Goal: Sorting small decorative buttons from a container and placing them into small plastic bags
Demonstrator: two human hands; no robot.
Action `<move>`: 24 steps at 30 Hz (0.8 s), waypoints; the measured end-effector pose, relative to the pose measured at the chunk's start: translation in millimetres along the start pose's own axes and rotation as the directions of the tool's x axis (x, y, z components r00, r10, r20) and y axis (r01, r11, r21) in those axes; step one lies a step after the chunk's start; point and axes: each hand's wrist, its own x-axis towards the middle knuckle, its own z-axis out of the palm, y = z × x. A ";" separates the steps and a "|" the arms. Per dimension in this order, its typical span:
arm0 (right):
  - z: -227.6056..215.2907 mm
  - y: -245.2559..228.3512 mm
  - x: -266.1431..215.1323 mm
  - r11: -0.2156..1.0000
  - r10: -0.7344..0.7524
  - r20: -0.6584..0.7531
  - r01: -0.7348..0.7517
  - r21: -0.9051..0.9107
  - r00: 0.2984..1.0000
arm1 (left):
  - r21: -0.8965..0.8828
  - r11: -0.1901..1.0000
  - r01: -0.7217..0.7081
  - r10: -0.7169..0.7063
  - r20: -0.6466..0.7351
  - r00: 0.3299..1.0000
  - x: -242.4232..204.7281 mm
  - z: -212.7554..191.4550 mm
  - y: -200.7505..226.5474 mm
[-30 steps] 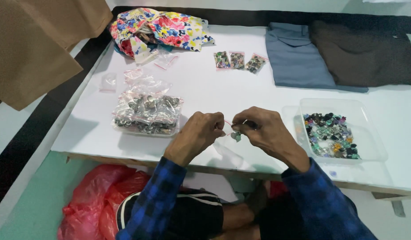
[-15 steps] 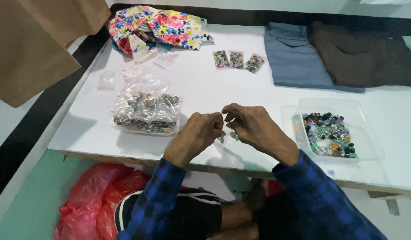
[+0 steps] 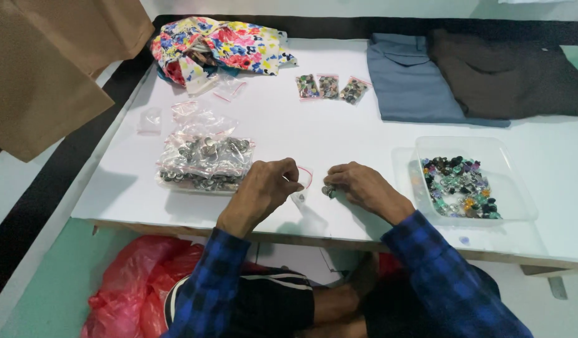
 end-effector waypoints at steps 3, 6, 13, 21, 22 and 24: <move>3.4 10.2 -1.3 1.000 0.009 -0.010 -0.009 0.020 1.000 | 0.001 1.000 -0.017 0.017 -0.008 1.000 3.2 -1.2 5.1; 26.7 36.6 4.1 0.996 0.036 -0.093 -0.029 0.082 0.995 | -0.002 1.000 -0.028 0.028 -0.001 1.000 6.4 -0.5 8.4; 1.9 23.4 -13.3 0.865 0.160 -0.322 0.025 0.502 0.933 | 0.011 1.000 -0.027 0.027 -0.022 0.999 4.3 1.2 1.6; -37.4 -42.9 -13.7 0.938 -0.091 -0.344 0.196 0.285 0.934 | 0.004 1.000 -0.009 0.009 0.003 1.000 9.8 9.0 9.4; -37.9 -45.4 -12.8 0.938 -0.094 -0.343 0.199 0.284 0.935 | 0.004 1.000 -0.007 0.007 0.001 1.000 11.6 12.4 5.9; -39.7 -49.4 -10.7 0.942 -0.103 -0.295 0.188 0.277 0.950 | -0.013 0.999 -0.030 0.030 -0.008 1.000 17.1 18.9 -0.8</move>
